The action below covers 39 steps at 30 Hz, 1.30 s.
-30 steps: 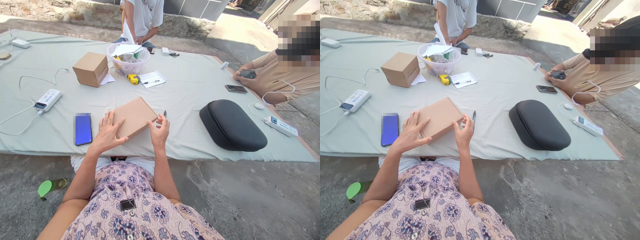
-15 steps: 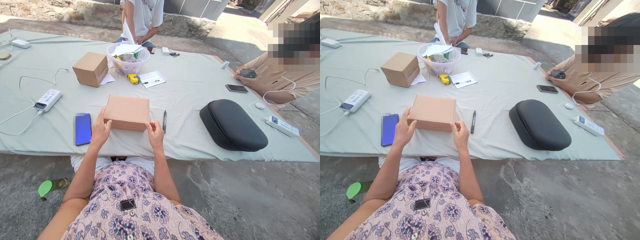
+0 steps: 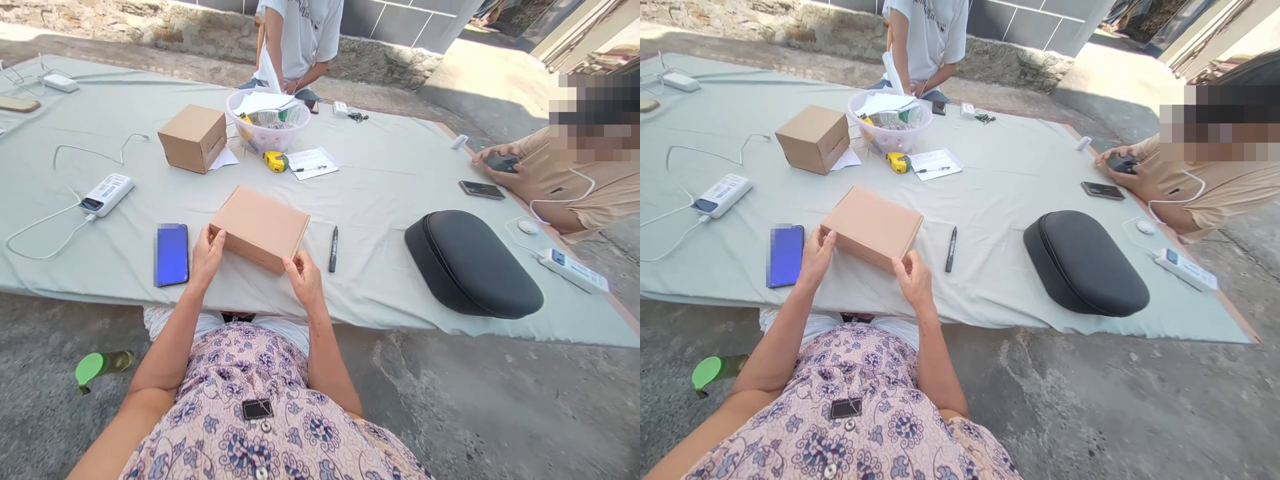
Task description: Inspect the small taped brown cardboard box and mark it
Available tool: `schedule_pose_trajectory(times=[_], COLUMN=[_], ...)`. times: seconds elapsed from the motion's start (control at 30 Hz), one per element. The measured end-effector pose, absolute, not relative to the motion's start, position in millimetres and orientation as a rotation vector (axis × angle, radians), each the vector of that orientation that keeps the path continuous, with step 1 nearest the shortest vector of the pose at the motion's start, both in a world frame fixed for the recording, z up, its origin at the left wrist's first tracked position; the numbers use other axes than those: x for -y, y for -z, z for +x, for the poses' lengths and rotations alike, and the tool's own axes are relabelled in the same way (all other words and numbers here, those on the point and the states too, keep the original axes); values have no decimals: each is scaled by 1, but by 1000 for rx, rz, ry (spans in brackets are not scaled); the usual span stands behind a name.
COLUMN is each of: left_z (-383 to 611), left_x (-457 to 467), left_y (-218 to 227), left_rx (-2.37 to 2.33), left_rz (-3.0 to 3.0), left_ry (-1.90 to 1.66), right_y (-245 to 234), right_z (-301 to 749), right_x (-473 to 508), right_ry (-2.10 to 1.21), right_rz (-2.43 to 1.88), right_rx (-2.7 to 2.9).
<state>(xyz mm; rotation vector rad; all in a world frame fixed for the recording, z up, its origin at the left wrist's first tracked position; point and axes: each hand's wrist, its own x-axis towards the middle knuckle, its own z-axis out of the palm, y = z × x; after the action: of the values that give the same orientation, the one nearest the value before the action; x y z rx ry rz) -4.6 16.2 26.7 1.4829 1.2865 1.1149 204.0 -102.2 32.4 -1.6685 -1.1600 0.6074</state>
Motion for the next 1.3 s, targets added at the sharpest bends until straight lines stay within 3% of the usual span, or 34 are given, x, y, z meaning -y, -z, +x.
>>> schedule_pose_trajectory(times=[0.37, 0.67, 0.93, 1.1, 1.3], left_z=[4, 3, 7, 11, 9], left_x=[-11, 16, 23, 25, 25], left_y=[-23, -66, -73, -73, -73], left_rx=[-1154, -1115, -896, -842, -791], left_rz=[1402, 2118, 2387, 2428, 2406], left_ry=[-1291, -1657, -1561, -1426, -1410], right_y=[-32, -14, -16, -43, -66], right_z=[212, 202, 217, 225, 213], right_x=[105, 95, 94, 96, 89], right_ry=[-744, -718, -601, -268, -270], right_rz=[-1599, -1720, -1775, -1493, -1347], right_rx=[1288, 1419, 1233, 885, 1007])
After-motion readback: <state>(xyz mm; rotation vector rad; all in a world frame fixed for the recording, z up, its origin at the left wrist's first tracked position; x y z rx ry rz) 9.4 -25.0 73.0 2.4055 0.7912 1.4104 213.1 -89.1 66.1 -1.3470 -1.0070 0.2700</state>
